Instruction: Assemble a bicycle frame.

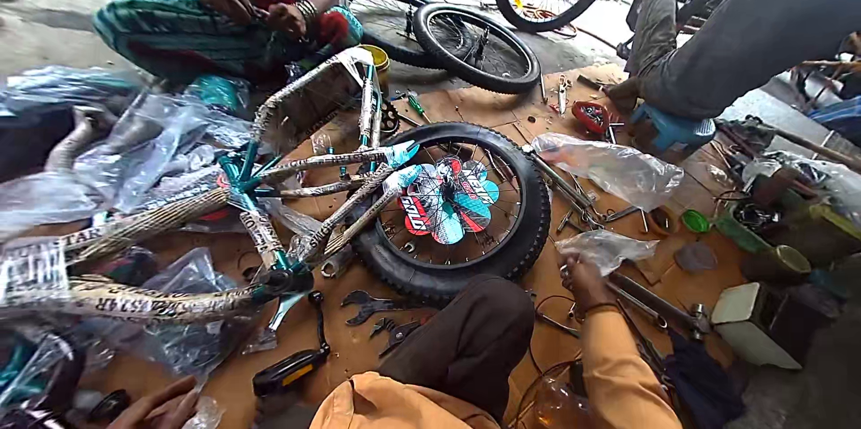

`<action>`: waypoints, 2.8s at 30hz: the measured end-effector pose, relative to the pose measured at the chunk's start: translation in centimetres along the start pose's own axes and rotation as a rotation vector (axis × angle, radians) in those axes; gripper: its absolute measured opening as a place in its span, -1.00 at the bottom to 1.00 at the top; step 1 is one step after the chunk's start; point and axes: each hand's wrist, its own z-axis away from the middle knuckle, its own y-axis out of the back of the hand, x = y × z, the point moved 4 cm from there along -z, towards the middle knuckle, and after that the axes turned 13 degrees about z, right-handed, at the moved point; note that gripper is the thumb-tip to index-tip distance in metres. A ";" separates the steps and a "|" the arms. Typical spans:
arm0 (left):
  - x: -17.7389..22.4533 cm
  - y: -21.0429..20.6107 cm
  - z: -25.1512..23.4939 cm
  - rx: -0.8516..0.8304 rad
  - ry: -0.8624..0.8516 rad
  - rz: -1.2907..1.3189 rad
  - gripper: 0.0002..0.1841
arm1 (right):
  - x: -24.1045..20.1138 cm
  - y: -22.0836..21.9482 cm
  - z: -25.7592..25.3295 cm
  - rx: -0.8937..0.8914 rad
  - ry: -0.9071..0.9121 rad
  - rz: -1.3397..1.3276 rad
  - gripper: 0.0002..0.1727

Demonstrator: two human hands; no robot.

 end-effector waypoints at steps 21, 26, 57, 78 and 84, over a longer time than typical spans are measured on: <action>14.3 -9.0 -3.6 0.106 -0.448 0.073 -0.64 | 9.0 4.7 -3.9 0.063 -0.038 0.579 -0.68; 15.7 -10.6 -4.9 0.090 -0.467 -0.044 -0.65 | 11.9 7.6 -3.5 0.009 -0.158 0.536 -0.67; 4.4 -7.6 -2.3 -0.263 -0.363 0.022 -0.57 | -14.1 -30.1 27.1 -1.158 0.311 -0.103 -0.76; 4.7 -7.6 -1.6 -0.360 -0.366 -0.160 -0.56 | -11.9 -29.4 27.1 -1.176 0.030 -0.179 -0.79; 4.3 -5.4 -2.8 -0.153 -0.460 -0.120 -0.71 | -12.2 -29.7 25.7 -1.045 0.142 -0.124 -0.80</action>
